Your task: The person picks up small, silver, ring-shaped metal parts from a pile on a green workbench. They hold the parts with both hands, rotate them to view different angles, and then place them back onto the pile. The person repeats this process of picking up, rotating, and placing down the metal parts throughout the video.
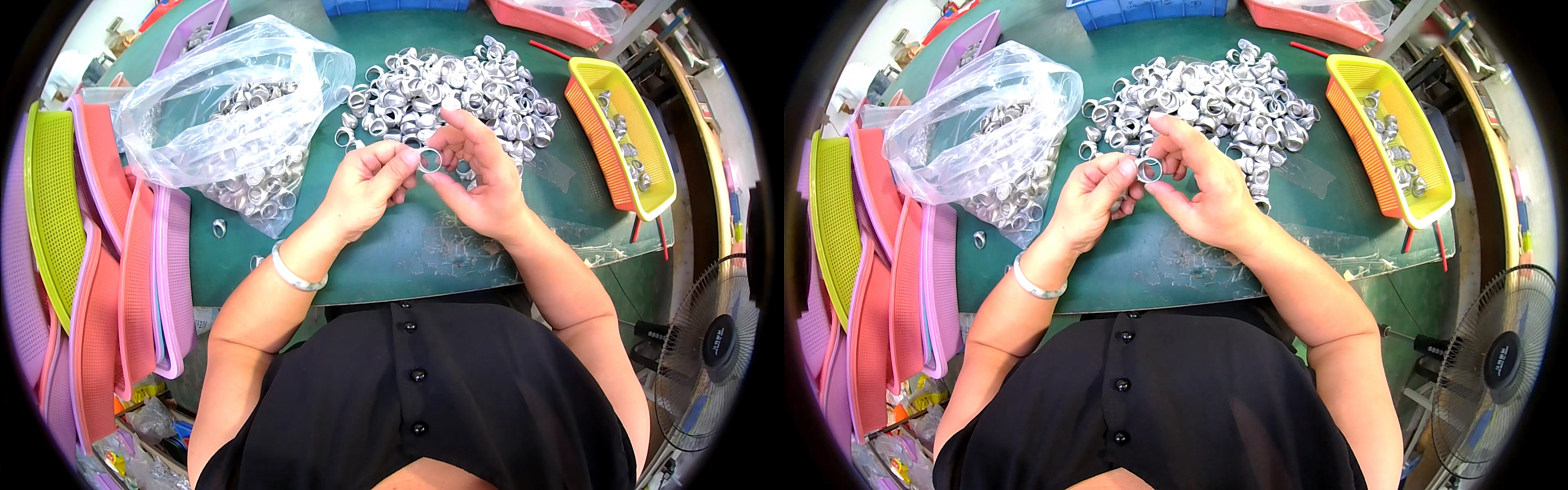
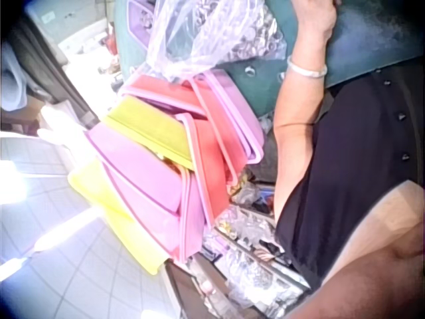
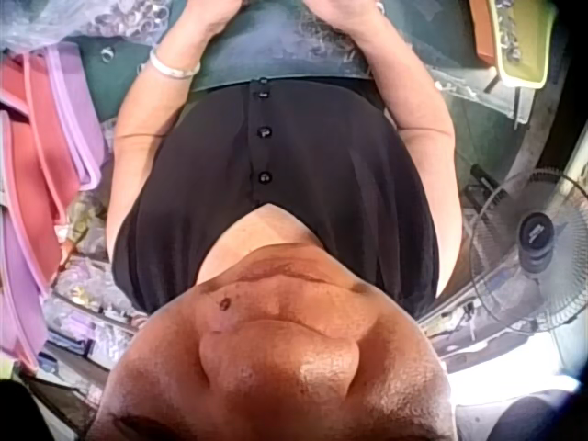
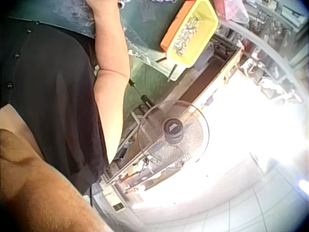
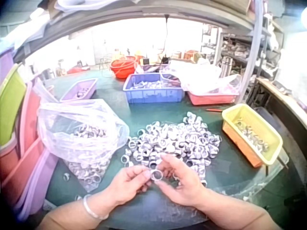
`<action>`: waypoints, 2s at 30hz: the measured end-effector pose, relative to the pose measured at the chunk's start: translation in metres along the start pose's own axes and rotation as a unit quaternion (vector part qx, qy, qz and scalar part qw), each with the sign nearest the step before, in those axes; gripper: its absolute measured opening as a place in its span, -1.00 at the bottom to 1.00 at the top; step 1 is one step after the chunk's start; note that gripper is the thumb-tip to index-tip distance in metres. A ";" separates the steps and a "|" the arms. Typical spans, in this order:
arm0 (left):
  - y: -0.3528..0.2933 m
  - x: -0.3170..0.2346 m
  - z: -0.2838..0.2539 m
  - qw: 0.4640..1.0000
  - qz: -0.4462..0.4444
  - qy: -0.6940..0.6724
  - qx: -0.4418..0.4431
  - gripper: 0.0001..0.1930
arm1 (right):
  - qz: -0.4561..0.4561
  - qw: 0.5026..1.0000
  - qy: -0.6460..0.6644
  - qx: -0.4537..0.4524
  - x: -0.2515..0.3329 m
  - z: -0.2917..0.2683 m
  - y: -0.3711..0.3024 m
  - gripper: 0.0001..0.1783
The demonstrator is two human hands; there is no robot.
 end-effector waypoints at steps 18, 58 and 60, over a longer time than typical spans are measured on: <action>-0.001 -0.015 -0.001 0.998 0.046 -0.043 -0.014 -0.71 | 0.015 0.997 0.075 -0.031 -0.006 -0.005 -0.001 -0.27; 0.007 0.010 -0.039 0.939 -0.035 -0.329 -0.092 -0.84 | 0.144 0.970 -0.158 0.119 -0.037 0.027 -0.003 -0.49; 0.005 0.008 -0.039 0.955 -0.028 -0.275 -0.102 -0.83 | 0.135 0.981 -0.115 0.077 -0.031 0.018 -0.001 -0.48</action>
Point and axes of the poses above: each hand's wrist, its own y-axis towards the middle knuckle, its own z-axis out of the palm, x = y × z, the point moved 10 cm from there along y, towards the middle knuckle, and after that the axes turned 14 degrees about y, right-handed, at the moved point
